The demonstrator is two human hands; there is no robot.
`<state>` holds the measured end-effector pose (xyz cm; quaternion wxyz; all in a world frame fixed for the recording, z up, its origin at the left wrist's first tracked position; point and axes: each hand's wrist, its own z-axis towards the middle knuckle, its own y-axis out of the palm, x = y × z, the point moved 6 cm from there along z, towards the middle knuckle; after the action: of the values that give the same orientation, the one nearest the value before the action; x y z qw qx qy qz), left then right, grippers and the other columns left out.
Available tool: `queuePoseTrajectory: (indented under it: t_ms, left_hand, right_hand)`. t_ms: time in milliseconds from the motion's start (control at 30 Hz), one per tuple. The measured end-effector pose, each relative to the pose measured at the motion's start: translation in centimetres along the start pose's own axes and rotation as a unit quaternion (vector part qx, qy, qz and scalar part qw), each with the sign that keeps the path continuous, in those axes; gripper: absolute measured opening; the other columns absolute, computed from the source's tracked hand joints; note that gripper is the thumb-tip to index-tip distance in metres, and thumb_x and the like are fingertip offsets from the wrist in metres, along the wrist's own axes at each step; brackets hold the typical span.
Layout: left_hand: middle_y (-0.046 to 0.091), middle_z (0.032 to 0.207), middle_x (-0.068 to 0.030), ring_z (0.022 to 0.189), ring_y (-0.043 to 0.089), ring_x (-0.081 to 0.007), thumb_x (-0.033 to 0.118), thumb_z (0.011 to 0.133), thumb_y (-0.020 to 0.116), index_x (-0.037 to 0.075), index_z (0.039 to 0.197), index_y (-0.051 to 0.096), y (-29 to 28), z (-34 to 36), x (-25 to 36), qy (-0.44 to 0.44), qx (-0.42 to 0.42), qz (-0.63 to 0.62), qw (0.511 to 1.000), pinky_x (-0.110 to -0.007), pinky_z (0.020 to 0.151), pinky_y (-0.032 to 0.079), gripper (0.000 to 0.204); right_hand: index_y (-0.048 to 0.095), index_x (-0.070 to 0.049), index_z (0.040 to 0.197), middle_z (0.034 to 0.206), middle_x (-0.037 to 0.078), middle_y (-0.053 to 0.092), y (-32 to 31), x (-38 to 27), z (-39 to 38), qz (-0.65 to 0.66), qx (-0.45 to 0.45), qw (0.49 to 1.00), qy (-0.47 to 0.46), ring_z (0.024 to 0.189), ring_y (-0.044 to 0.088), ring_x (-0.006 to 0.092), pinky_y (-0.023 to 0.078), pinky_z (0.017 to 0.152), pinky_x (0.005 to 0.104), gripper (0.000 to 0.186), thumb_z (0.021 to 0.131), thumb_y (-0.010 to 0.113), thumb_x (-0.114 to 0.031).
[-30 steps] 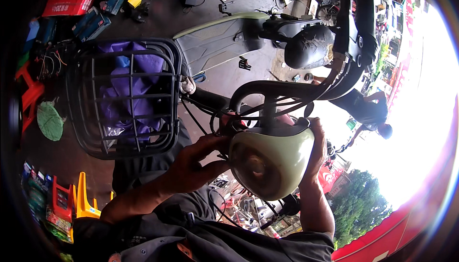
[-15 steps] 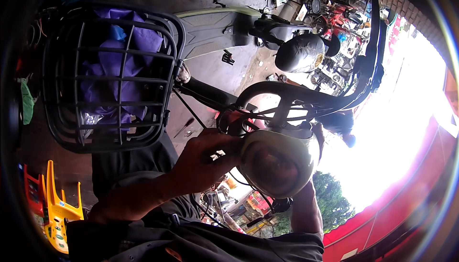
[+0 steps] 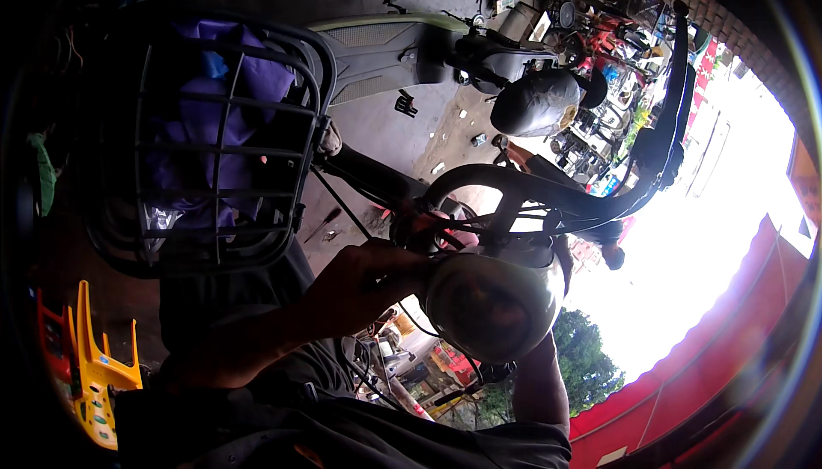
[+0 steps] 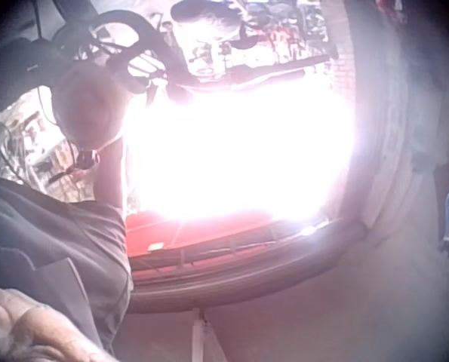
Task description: The person disassembles and reassembles the front headlight housing and display panel of a scooter. They pry off the outer cover, remove the headlight assembly and a small inner component, and then fit the pieces back together by hand around the handlebars.
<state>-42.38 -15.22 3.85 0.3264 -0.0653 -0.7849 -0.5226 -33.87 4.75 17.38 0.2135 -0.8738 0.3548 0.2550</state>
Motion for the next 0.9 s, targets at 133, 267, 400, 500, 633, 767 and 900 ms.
queuePoseTrajectory:
  t_ms: [133,267,400,500,633,767,900]
  left_hand:
    - [0.073,0.096,-0.0118,0.087,0.069,-0.0148,0.012,0.090,0.070,0.005,0.117,0.070,-0.6,0.9,0.9,-0.047,-0.047,-0.013,0.998,-0.029,0.078,0.053,0.027]
    - [0.074,0.095,-0.0103,0.086,0.069,-0.0131,0.009,0.090,0.070,0.005,0.113,0.071,-0.7,1.9,0.8,-0.038,-0.075,-0.060,0.995,-0.028,0.077,0.054,0.024]
    - [0.074,0.093,-0.0085,0.087,0.069,-0.0124,0.008,0.090,0.070,0.004,0.111,0.071,-0.4,1.9,1.2,0.006,-0.052,-0.012,0.999,-0.028,0.078,0.054,0.022]
    - [0.074,0.091,-0.0076,0.088,0.069,-0.0120,0.009,0.090,0.070,0.003,0.110,0.071,-0.4,1.9,0.8,-0.024,-0.074,-0.044,0.996,-0.028,0.079,0.054,0.021]
    - [0.074,0.091,-0.0078,0.088,0.069,-0.0114,0.009,0.091,0.069,0.003,0.108,0.072,-0.4,1.6,0.8,-0.064,-0.073,-0.086,0.992,-0.029,0.078,0.055,0.018]
    - [0.073,0.090,-0.0085,0.086,0.069,-0.0113,0.008,0.091,0.068,0.002,0.105,0.072,-0.3,1.1,1.4,-0.044,-0.024,0.004,0.999,-0.028,0.077,0.055,0.016]
    - [0.073,0.087,-0.0087,0.082,0.069,-0.0115,0.007,0.090,0.069,0.001,0.103,0.072,-0.1,1.4,1.3,-0.034,-0.023,0.032,0.999,-0.028,0.075,0.055,0.014]
  right_hand:
    - [0.054,-0.003,0.121,0.112,0.017,0.063,-0.4,0.1,-0.2,-0.004,0.007,1.000,0.004,0.101,0.064,0.0267,0.054,0.091,0.0411,0.044,0.101,0.046,-0.042]
    - [0.053,-0.002,0.123,0.115,0.017,0.062,-0.9,0.4,-0.2,-0.004,0.005,1.000,0.009,0.103,0.063,0.0269,0.054,0.092,0.0414,0.045,0.102,0.046,-0.042]
    - [0.051,-0.002,0.126,0.117,0.017,0.061,-1.1,0.2,0.1,-0.004,-0.005,1.000,0.010,0.105,0.062,0.0272,0.054,0.092,0.0417,0.046,0.102,0.046,-0.041]
    - [0.050,-0.002,0.128,0.119,0.018,0.060,-1.1,0.0,-0.2,-0.007,-0.004,1.000,0.000,0.107,0.062,0.0273,0.053,0.093,0.0419,0.047,0.102,0.046,-0.041]
    - [0.049,-0.002,0.130,0.121,0.018,0.059,-1.3,0.0,0.5,-0.005,-0.023,1.000,-0.006,0.109,0.061,0.0275,0.053,0.094,0.0422,0.049,0.102,0.046,-0.041]
    - [0.048,-0.001,0.133,0.123,0.018,0.058,-1.8,0.1,1.1,-0.002,-0.039,0.999,-0.012,0.111,0.061,0.0278,0.053,0.095,0.0425,0.050,0.102,0.045,-0.041]
    - [0.047,-0.001,0.135,0.126,0.019,0.057,-2.8,0.3,1.4,0.008,-0.066,0.998,-0.019,0.113,0.060,0.0280,0.053,0.096,0.0428,0.051,0.102,0.045,-0.041]
